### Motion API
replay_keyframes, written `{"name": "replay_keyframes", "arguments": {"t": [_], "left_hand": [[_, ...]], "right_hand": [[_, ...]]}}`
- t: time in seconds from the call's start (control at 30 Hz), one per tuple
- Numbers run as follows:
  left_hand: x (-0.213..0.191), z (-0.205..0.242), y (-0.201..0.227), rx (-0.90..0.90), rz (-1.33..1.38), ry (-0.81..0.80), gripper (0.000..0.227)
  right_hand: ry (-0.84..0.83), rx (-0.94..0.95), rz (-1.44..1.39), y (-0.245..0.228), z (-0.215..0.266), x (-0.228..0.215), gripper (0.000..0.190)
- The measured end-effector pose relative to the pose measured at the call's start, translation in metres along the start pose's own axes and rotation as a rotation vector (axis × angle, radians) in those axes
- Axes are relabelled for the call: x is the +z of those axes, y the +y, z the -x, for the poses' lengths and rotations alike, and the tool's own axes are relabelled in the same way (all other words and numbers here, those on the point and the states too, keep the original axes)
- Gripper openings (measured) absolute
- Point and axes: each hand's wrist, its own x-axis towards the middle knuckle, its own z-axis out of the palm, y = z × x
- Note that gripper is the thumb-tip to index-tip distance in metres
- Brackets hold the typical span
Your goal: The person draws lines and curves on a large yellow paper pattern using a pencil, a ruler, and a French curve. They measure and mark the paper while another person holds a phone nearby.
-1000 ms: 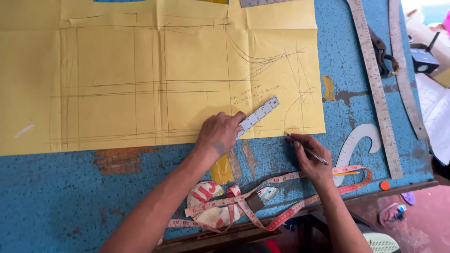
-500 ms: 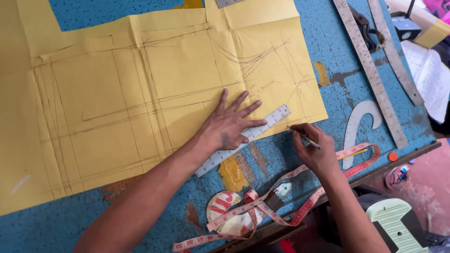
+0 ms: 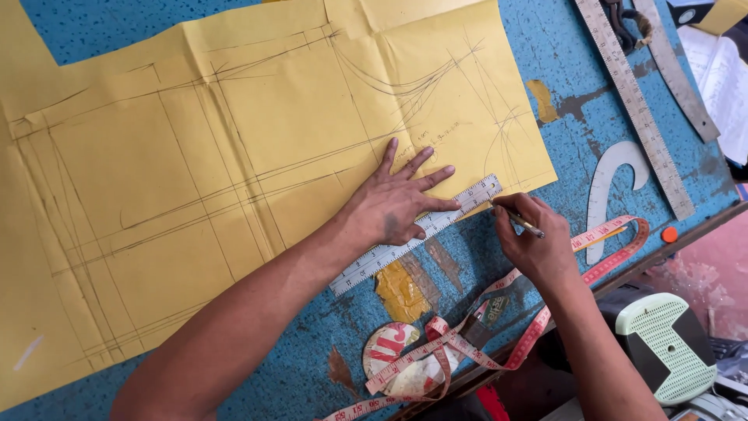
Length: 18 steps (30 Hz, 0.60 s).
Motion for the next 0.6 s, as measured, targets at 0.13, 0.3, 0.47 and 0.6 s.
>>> {"name": "replay_keyframes", "arguments": {"t": [0.13,0.3,0.47,0.6], "left_hand": [[-0.003,0.000,-0.004,0.025,0.022,-0.014,0.074],[-0.007,0.002,-0.006,0.042,0.036,-0.014,0.072],[-0.008,0.002,-0.009,0.066,0.045,-0.010,0.073],[-0.013,0.004,-0.007,0.073,-0.004,-0.029,0.072]], "right_hand": [[-0.005,0.044,-0.008,-0.009,-0.001,-0.002,0.013],[0.013,0.046,0.000,-0.010,0.000,0.000,0.012],[0.008,0.061,-0.004,-0.021,0.000,-0.002,0.013],[0.033,0.023,0.046,-0.022,0.003,0.003,0.010]]}}
